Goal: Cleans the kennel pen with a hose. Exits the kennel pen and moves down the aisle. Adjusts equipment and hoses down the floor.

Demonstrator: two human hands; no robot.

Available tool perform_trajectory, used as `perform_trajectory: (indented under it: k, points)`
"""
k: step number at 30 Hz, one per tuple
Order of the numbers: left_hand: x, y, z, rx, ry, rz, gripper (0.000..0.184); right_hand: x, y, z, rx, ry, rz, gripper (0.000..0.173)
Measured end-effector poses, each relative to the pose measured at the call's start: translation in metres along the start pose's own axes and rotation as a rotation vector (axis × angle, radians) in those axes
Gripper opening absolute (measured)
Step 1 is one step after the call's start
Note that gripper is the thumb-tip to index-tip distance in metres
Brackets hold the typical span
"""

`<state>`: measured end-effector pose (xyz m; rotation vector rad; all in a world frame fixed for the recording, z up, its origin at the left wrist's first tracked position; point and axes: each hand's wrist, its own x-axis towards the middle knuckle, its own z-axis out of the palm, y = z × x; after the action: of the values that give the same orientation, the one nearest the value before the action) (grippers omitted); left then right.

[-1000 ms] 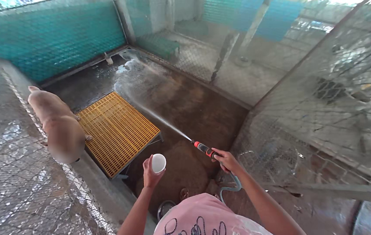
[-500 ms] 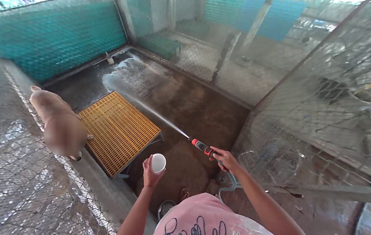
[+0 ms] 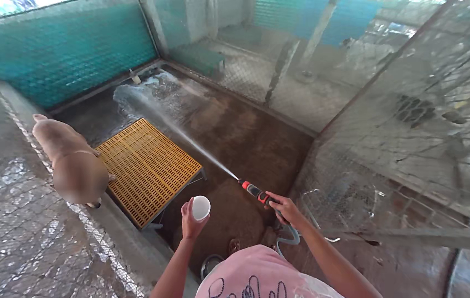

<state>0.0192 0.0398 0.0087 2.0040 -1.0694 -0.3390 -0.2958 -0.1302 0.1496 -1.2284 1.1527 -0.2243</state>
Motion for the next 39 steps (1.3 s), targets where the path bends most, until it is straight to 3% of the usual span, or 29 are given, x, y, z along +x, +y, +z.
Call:
perform_trajectory:
  k: [39]
  points:
    - [0.011, -0.007, -0.001, 0.007, -0.013, 0.032, 0.105, 0.003, 0.021, 0.003, 0.072, 0.219, 0.009, 0.049]
